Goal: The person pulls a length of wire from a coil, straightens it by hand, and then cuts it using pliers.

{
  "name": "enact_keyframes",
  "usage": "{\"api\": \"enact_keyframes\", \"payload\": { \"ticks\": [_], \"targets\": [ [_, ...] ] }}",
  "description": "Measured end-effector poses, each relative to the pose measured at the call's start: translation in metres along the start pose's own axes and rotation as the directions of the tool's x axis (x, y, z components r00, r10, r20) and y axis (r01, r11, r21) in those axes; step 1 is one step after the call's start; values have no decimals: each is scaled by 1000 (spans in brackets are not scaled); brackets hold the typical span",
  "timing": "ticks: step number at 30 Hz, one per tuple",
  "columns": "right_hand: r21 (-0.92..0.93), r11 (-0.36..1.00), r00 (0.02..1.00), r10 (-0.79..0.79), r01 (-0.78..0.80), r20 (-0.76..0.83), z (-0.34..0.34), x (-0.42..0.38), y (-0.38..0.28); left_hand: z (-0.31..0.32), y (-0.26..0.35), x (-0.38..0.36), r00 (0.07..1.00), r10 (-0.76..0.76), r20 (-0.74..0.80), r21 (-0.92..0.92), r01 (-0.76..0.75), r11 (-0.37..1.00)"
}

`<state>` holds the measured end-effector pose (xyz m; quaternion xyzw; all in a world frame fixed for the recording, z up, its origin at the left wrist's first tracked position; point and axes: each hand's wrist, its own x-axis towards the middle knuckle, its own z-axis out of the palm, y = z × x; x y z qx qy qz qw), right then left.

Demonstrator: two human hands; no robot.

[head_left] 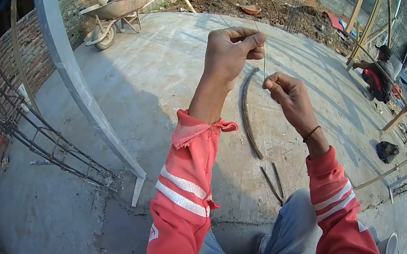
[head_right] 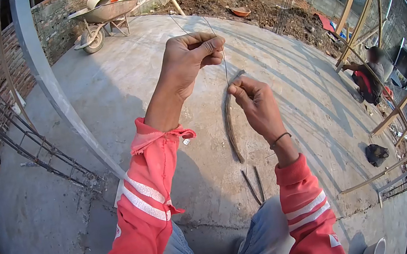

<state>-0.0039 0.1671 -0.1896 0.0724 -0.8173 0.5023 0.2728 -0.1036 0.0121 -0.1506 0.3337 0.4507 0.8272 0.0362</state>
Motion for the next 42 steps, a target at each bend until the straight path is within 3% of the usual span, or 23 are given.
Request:
{"api": "enact_keyframes", "payload": {
  "ticks": [3,4,7,10,11,12,14,16,18,20,22,23,24,26,28,30,32,34,35,37,38,40,42],
  "targets": [
    [144,990,938,-44,-7,345,-2,-10,-30,-16,-1,1,999,-39,29,-11,40,999],
    [143,990,938,-45,-6,344,-6,-9,-27,-20,2,0,996,-82,39,-109,86,990],
    [767,632,988,-23,-106,155,-4,-3,-12,-20,13,-1,993,-101,63,-194,111,975],
    [579,797,982,187,-170,32,8,0,0,-15,14,-3,996,-73,49,-137,79,987],
    [244,965,993,112,-102,-30,17,-2,2,-15,13,-3,997,-63,39,-80,66,995],
    [245,964,993,111,-100,-29,21,-4,0,-18,10,-2,997,-62,38,-79,65,995],
    [10,998,961,-56,56,270,25,-8,-1,-23,5,1,993,-116,-14,-8,116,993],
    [136,989,915,-4,-56,404,14,-12,-16,-28,5,1,991,-136,-5,-96,135,986],
    [760,599,923,-86,-254,376,3,-12,-13,-29,8,0,987,-158,7,-180,157,971],
    [860,456,958,-49,-230,282,5,-11,-14,-26,15,-2,991,-121,64,-249,133,959],
    [848,477,966,219,-232,141,10,-5,-1,-23,17,-3,994,-104,30,-156,108,982],
    [689,656,944,298,-309,140,12,-5,3,-21,18,-3,996,-84,2,-59,84,995],
    [687,657,944,297,-310,142,16,-6,7,-22,16,-3,997,-82,0,-60,82,995],
    [-123,992,996,23,-11,91,31,-10,11,-27,13,-1,994,-110,-23,23,111,994],
    [-80,996,978,-28,46,205,29,-14,-8,-37,9,1,991,-133,-14,-23,133,991],
    [395,886,902,58,-244,428,15,-18,-34,-41,9,1,987,-159,-7,-72,158,985],
    [857,452,962,12,-249,273,5,-13,-32,-40,15,1,988,-145,45,-271,152,951],
    [921,339,980,114,-190,160,2,-2,-24,-38,20,1,994,-110,19,-242,111,964],
    [920,341,980,113,-195,166,6,0,-19,-37,23,0,997,-78,-1,-212,76,974],
    [423,848,947,300,-319,113,12,4,-8,-35,27,-3,998,-60,-12,-113,58,992],
    [147,968,978,195,-203,66,22,2,-3,-35,29,-4,999,-46,-18,-11,46,999],
    [-124,990,968,-39,72,248,36,-3,-6,-37,27,-2,997,-76,-33,-11,76,997],
    [-5,999,902,-45,52,429,27,-11,-24,-43,26,-1,992,-112,-52,-10,111,994]
  ]
}}
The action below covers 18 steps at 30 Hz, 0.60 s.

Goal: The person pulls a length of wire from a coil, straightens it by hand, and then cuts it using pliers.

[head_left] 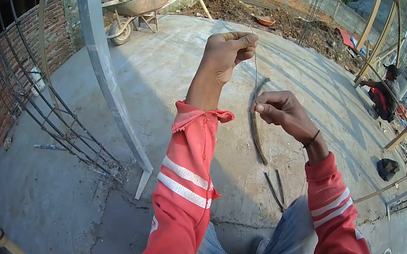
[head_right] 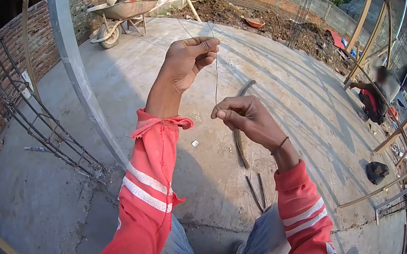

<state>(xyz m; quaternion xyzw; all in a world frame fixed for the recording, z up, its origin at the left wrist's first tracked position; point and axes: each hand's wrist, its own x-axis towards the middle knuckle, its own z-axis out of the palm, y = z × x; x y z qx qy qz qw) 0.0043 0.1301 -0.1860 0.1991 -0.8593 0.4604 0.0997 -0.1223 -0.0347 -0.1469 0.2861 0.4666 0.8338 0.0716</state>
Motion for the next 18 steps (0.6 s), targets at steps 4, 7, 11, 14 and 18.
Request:
{"api": "enact_keyframes", "payload": {
  "ticks": [4,7,11,14,18],
  "targets": [
    [932,325,983,-139,158,-118,-13,-6,-8,1,9,-3,996,25,84,-341,5,940],
    [933,289,968,64,214,-242,-13,8,-8,5,24,-11,994,105,-18,-216,-106,971],
    [298,945,972,187,-138,-144,-2,16,13,8,29,-14,987,157,-36,1,-157,988],
    [123,983,973,112,-139,200,-1,4,-22,-6,25,-9,999,41,-4,-131,-41,990],
    [956,208,968,-185,208,-171,-15,5,-22,-10,30,-10,998,37,48,-378,-16,926]
  ]
}}
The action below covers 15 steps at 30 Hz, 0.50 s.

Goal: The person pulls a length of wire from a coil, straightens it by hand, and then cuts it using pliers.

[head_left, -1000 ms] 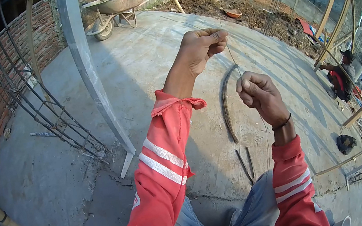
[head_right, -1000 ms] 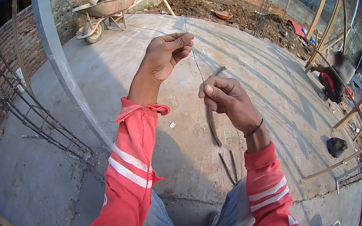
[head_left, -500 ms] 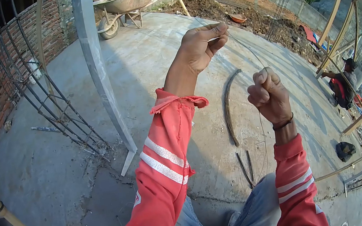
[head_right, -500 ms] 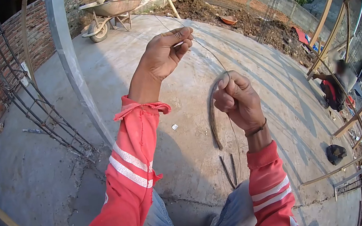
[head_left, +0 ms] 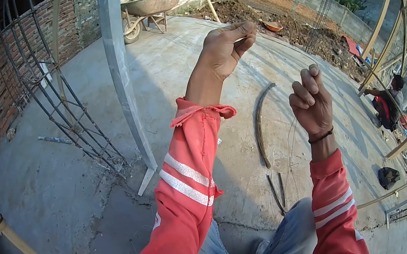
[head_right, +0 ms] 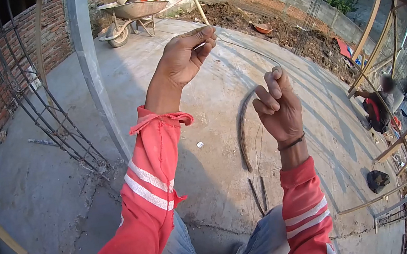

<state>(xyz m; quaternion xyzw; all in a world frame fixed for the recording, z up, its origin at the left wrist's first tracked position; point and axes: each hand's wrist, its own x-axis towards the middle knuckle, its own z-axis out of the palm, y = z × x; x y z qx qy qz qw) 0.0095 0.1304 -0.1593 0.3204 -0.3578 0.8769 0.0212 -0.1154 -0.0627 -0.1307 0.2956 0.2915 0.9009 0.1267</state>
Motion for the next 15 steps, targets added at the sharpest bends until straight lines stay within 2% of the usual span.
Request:
{"api": "enact_keyframes", "payload": {
  "ticks": [2,3,4,5,6,7,8,9,10,11,12,14,15],
  "targets": [
    [-35,999,949,0,-11,-317,-14,11,-4,8,-2,-2,992,118,-35,120,-113,986],
    [-327,927,909,32,-182,-415,-18,12,-1,10,-2,-4,993,115,-36,116,-110,987],
    [-562,745,858,25,-358,-513,-21,13,1,13,-1,-4,991,128,-41,231,-116,966],
    [-858,331,901,-47,-394,-432,-24,10,11,16,-1,-4,989,144,-43,343,-121,932],
    [-970,74,973,4,-230,-231,-21,10,21,15,-1,-3,989,146,-39,343,-124,931],
    [-968,147,964,206,-201,-169,-16,7,24,12,-1,-1,991,124,-42,364,-100,926],
    [-956,224,913,398,-189,-87,-8,4,23,9,-2,-1,994,100,-50,384,-74,921],
    [-955,225,912,401,-191,-88,-2,1,15,4,-1,-1,994,100,-54,384,-71,921],
    [-804,533,897,441,-266,-4,2,-1,4,0,0,0,996,78,-38,267,-65,961],
    [-551,767,890,447,-329,91,7,-2,-3,-3,1,1,998,61,-16,148,-58,987],
    [-268,935,946,282,-233,160,14,-2,-4,-2,5,0,998,63,-16,151,-60,987],
    [-61,993,992,91,-96,-86,11,1,-13,1,12,-3,993,114,-41,71,-111,991],
    [-148,982,976,83,-115,-203,2,5,-14,1,13,-3,992,116,-44,70,-113,991]
  ]
}}
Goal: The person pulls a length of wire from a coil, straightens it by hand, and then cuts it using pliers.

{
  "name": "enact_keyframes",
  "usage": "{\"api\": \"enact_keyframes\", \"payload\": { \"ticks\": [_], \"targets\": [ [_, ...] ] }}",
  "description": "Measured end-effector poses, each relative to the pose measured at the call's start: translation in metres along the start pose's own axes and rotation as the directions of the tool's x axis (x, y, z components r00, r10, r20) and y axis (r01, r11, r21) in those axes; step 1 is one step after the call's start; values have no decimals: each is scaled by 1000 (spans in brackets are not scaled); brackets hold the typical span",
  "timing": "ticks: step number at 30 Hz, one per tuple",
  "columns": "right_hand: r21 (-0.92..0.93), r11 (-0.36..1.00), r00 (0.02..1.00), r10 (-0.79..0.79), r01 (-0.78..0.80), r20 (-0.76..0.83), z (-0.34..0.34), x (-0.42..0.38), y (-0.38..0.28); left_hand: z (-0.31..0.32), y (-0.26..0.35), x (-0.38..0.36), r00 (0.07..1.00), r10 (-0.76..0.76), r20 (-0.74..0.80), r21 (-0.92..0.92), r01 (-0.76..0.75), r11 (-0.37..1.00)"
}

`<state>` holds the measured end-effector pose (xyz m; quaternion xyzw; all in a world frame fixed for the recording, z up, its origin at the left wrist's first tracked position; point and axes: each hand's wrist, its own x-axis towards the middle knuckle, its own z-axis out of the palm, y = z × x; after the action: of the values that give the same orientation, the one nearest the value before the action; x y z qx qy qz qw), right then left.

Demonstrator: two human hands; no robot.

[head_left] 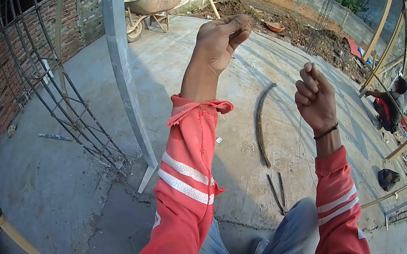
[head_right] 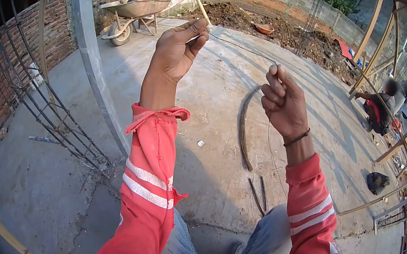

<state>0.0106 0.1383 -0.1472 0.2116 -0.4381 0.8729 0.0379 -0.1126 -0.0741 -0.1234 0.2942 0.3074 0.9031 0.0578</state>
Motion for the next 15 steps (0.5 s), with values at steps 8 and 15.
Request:
{"api": "enact_keyframes", "payload": {
  "ticks": [8,15],
  "targets": [
    [-734,652,980,172,-191,-103,10,-15,-12,-11,0,4,992,85,-94,129,-73,989],
    [-999,-22,971,-238,26,31,-72,-44,-109,-74,17,11,915,153,-373,75,-135,988]
  ]
}}
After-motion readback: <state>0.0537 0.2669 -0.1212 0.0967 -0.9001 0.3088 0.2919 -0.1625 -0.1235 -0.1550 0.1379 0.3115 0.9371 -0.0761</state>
